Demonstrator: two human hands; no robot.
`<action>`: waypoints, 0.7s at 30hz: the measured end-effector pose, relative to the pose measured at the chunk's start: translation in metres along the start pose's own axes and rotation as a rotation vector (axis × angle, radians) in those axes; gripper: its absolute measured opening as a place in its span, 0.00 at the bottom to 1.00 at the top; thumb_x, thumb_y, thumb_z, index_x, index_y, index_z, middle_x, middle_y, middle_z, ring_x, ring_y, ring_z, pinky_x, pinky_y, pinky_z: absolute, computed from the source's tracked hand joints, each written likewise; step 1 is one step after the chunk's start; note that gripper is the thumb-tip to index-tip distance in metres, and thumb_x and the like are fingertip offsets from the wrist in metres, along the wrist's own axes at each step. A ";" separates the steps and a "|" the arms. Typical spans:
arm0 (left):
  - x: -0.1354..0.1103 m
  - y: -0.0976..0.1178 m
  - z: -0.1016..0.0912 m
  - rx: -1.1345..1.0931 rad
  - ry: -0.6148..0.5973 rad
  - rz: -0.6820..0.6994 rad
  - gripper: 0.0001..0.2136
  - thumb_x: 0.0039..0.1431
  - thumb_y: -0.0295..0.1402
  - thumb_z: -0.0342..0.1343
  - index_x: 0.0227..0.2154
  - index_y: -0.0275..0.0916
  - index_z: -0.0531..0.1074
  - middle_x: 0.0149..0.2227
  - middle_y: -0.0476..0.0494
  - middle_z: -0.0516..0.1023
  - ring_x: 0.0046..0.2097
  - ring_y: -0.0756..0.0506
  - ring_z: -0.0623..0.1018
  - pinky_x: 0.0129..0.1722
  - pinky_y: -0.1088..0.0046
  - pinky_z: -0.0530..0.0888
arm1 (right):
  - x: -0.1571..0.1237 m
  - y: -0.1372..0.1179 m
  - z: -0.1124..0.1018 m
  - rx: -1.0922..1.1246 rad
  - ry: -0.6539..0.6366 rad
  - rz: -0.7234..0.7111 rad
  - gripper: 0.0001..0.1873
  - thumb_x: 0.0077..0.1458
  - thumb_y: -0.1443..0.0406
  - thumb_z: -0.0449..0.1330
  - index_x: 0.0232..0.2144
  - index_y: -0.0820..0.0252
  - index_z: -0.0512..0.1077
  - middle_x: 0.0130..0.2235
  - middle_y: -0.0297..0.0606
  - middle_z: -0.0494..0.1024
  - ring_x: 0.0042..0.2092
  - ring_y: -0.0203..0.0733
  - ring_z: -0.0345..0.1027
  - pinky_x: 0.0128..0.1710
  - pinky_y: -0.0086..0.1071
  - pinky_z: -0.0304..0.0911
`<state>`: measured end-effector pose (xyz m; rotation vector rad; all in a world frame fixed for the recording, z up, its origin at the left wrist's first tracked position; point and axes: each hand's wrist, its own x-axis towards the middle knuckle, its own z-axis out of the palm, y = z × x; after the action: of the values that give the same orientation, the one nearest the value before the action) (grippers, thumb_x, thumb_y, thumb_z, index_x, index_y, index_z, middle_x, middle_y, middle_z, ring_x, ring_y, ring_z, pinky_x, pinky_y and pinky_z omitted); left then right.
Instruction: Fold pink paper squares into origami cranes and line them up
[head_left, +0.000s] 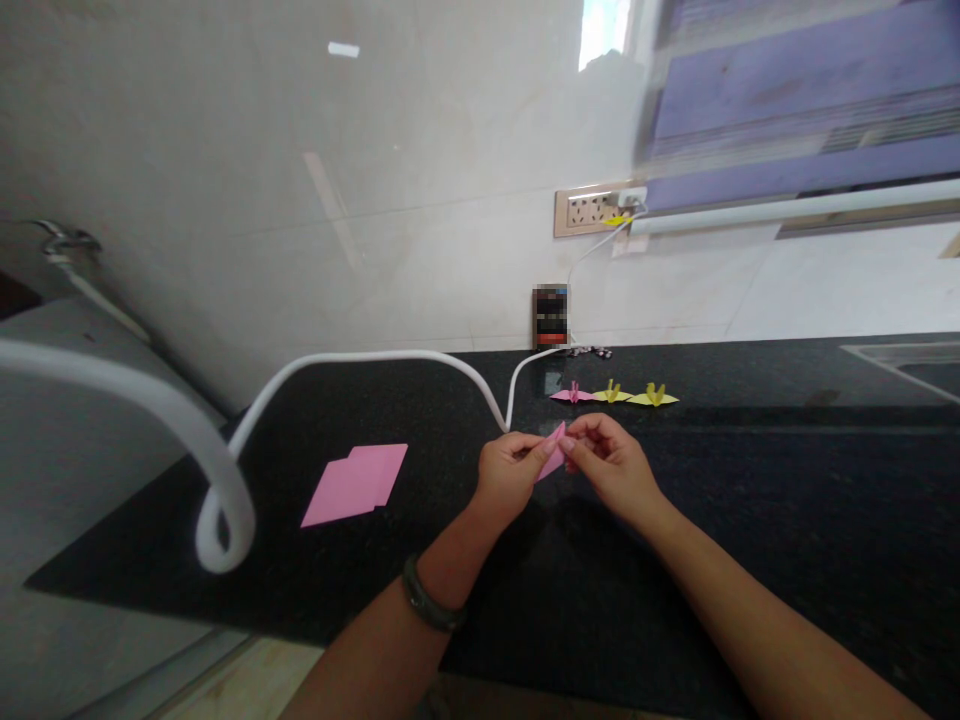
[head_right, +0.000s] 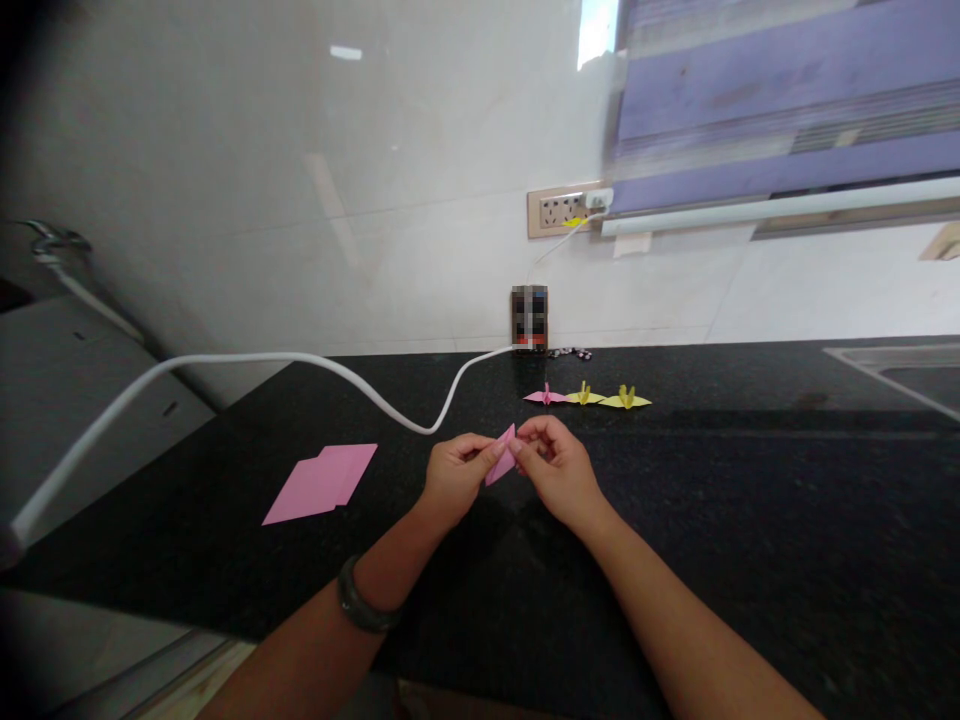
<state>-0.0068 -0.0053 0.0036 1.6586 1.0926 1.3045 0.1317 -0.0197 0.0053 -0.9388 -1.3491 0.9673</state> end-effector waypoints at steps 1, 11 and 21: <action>0.000 0.001 0.000 0.011 -0.002 0.011 0.11 0.46 0.38 0.54 0.26 0.35 0.74 0.25 0.44 0.74 0.27 0.49 0.72 0.26 0.75 0.67 | 0.000 0.000 0.000 -0.007 0.002 -0.007 0.10 0.45 0.61 0.58 0.30 0.59 0.63 0.23 0.31 0.66 0.23 0.32 0.61 0.23 0.28 0.60; -0.002 0.000 -0.001 0.061 -0.006 0.059 0.11 0.47 0.38 0.53 0.26 0.36 0.75 0.25 0.44 0.74 0.28 0.49 0.72 0.27 0.75 0.67 | -0.001 0.002 0.001 -0.070 0.027 0.007 0.11 0.44 0.58 0.58 0.27 0.61 0.67 0.25 0.35 0.70 0.25 0.34 0.62 0.24 0.29 0.61; -0.001 0.004 0.000 0.047 -0.017 0.027 0.10 0.46 0.37 0.53 0.25 0.35 0.75 0.24 0.44 0.75 0.27 0.49 0.72 0.27 0.75 0.67 | 0.000 0.000 0.000 -0.056 0.034 0.038 0.11 0.45 0.59 0.57 0.25 0.62 0.67 0.22 0.34 0.69 0.23 0.32 0.61 0.23 0.28 0.59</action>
<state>-0.0063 -0.0078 0.0067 1.7215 1.1014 1.2889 0.1313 -0.0199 0.0057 -1.0224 -1.3400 0.9429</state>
